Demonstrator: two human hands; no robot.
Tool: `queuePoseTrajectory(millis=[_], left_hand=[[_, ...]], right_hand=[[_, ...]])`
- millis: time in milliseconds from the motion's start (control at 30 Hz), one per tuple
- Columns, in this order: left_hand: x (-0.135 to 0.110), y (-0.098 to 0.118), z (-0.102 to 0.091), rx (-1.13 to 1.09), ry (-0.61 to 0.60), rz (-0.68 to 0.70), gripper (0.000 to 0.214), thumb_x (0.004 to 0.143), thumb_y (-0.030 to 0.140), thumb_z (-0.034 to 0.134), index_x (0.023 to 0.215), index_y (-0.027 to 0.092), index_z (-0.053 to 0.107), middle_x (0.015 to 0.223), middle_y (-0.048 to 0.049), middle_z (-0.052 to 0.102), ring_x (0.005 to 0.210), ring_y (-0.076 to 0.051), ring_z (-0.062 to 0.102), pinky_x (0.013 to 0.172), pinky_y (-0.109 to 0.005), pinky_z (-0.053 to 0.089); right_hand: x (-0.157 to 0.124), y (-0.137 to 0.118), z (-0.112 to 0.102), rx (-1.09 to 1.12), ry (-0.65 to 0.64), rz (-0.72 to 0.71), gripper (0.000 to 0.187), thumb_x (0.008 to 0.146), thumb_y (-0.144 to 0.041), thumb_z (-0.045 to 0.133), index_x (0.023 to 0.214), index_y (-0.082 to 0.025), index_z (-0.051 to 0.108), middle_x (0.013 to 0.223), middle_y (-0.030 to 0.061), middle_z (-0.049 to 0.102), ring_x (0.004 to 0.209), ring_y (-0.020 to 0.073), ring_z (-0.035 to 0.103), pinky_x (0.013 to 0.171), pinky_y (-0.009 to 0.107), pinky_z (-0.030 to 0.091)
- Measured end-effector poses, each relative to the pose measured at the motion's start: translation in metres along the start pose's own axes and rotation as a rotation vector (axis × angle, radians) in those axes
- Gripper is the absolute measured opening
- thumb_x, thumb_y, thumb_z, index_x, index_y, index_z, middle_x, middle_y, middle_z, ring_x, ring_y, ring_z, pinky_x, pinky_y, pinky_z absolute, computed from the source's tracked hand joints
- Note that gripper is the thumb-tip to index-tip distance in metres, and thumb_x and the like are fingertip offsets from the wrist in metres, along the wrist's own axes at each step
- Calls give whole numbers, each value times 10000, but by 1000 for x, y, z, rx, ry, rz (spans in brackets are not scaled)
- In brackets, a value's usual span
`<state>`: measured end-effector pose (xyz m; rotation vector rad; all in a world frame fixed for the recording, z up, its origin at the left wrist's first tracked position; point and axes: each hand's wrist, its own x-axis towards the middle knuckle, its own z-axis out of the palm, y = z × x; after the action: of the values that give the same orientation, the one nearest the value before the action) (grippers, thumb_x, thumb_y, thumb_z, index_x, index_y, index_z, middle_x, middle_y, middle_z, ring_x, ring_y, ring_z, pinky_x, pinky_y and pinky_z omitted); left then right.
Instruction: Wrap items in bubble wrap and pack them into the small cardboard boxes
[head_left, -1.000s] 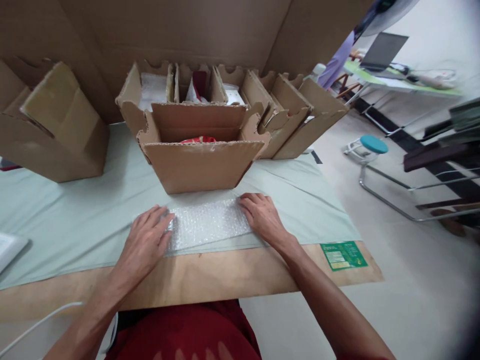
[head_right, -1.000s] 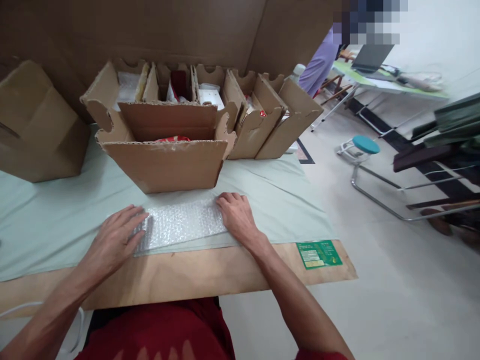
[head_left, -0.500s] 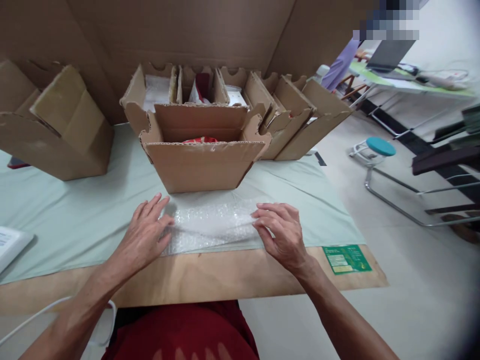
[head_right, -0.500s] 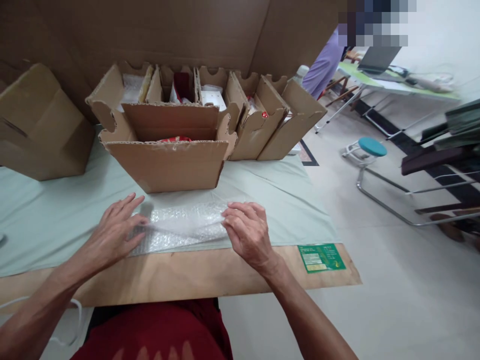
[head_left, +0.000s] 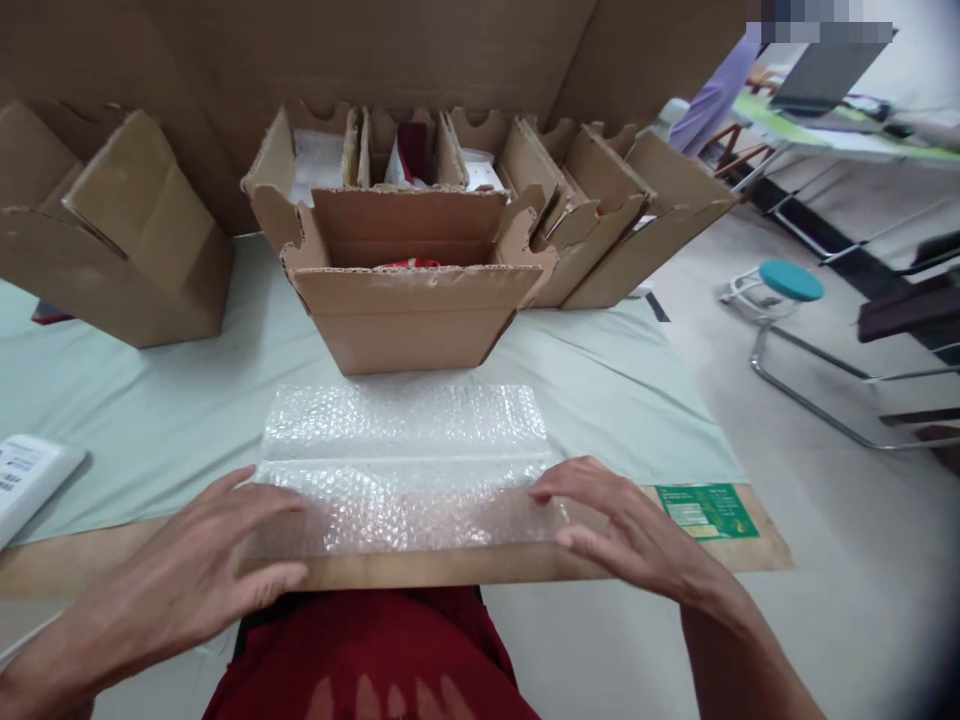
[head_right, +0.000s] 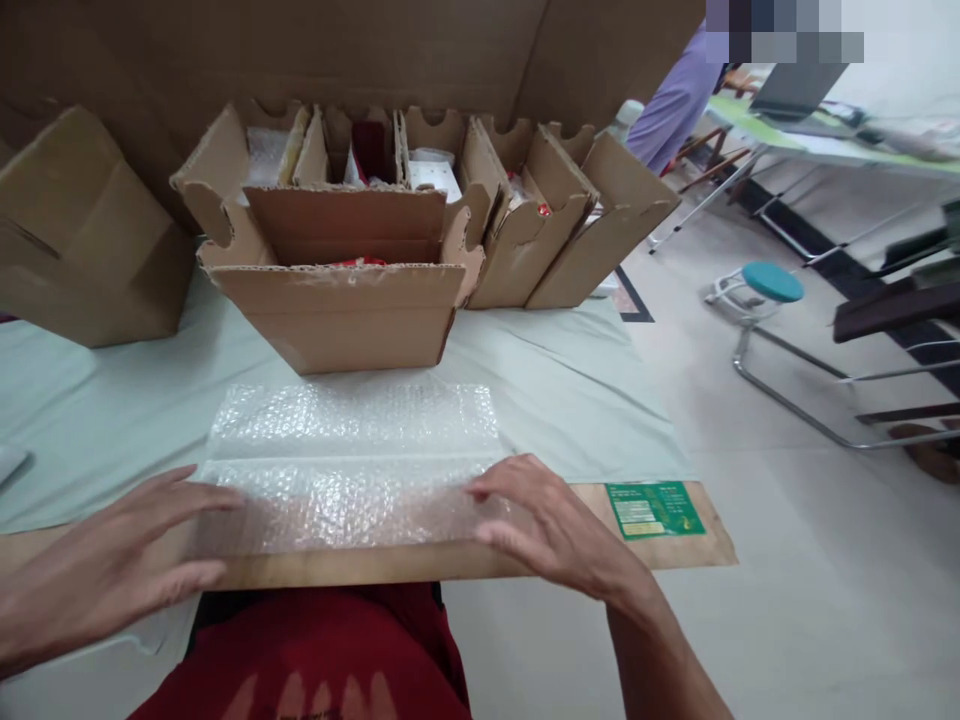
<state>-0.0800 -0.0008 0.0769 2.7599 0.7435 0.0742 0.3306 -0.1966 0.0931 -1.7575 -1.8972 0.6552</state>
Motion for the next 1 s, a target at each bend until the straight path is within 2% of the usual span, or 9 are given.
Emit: queuePoseTrajectory(millis=[100, 167, 400, 500, 600, 700, 800, 900, 1000], left_hand=[[12, -2, 14, 27, 179, -183, 436, 981, 567, 471, 1170, 239, 688, 1196, -96, 752, 1135, -314, 695, 977, -473, 551], [24, -2, 25, 97, 241, -199, 444, 995, 500, 432, 1200, 193, 679, 1295, -156, 706, 1238, -357, 642, 1024, -528, 521], [29, -2, 47, 238, 134, -178, 448, 967, 351, 467, 1339, 146, 609, 1452, -221, 591, 1353, -439, 547, 1022, -616, 495], [32, 5, 46, 259, 205, -166, 425, 974, 325, 471, 1317, 117, 612, 1439, -249, 587, 1346, -448, 552, 1033, -621, 486], [50, 24, 50, 230, 284, -100, 445, 989, 330, 476, 1370, 121, 571, 1509, -246, 528, 1415, -416, 492, 1106, -593, 447], [66, 38, 59, 215, 187, 17, 474, 993, 358, 499, 1434, 190, 532, 1570, -177, 495, 1466, -371, 445, 1156, -585, 406], [61, 28, 65, 264, 122, 8, 497, 1001, 410, 483, 1451, 204, 529, 1569, -163, 506, 1452, -392, 458, 1128, -632, 406], [38, 5, 62, 310, 179, -107, 537, 1016, 453, 412, 1432, 140, 546, 1529, -224, 528, 1420, -442, 477, 1059, -648, 446], [21, -3, 56, 310, 242, -133, 518, 1026, 445, 376, 1336, 102, 609, 1458, -263, 569, 1410, -458, 475, 1054, -639, 443]], right_hand=[[15, 21, 10, -91, 205, 197, 324, 1019, -453, 505, 1067, -223, 728, 1082, 83, 773, 1022, 260, 711, 910, 417, 539], [31, 37, 20, -265, 310, 273, 314, 996, -415, 530, 1113, -195, 721, 1145, 118, 759, 1059, 303, 693, 930, 463, 521], [60, 63, 44, -613, 348, 315, 217, 954, -256, 595, 1100, -179, 737, 1000, 125, 770, 956, 322, 671, 828, 448, 482], [57, 50, 45, -671, 422, 274, 275, 968, -249, 579, 1197, -158, 701, 1230, 172, 724, 1080, 345, 649, 866, 469, 484], [59, 22, 55, -646, 360, 131, 382, 982, -248, 563, 1348, -153, 621, 1471, 191, 590, 1270, 352, 581, 958, 491, 485], [63, 0, 69, -571, 91, -110, 391, 996, -243, 555, 1383, -225, 609, 1543, 119, 548, 1368, 303, 536, 1042, 472, 467], [54, 8, 70, -561, -6, -129, 361, 1004, -243, 550, 1353, -240, 640, 1532, 97, 568, 1385, 299, 538, 1061, 491, 462], [23, 33, 54, -632, 194, 71, 323, 1008, -227, 521, 1287, -192, 678, 1436, 144, 644, 1350, 347, 572, 1017, 533, 482], [-11, 40, 39, -585, 280, 69, 285, 985, -279, 571, 1222, -181, 696, 1383, 156, 674, 1313, 352, 599, 1000, 527, 499]])
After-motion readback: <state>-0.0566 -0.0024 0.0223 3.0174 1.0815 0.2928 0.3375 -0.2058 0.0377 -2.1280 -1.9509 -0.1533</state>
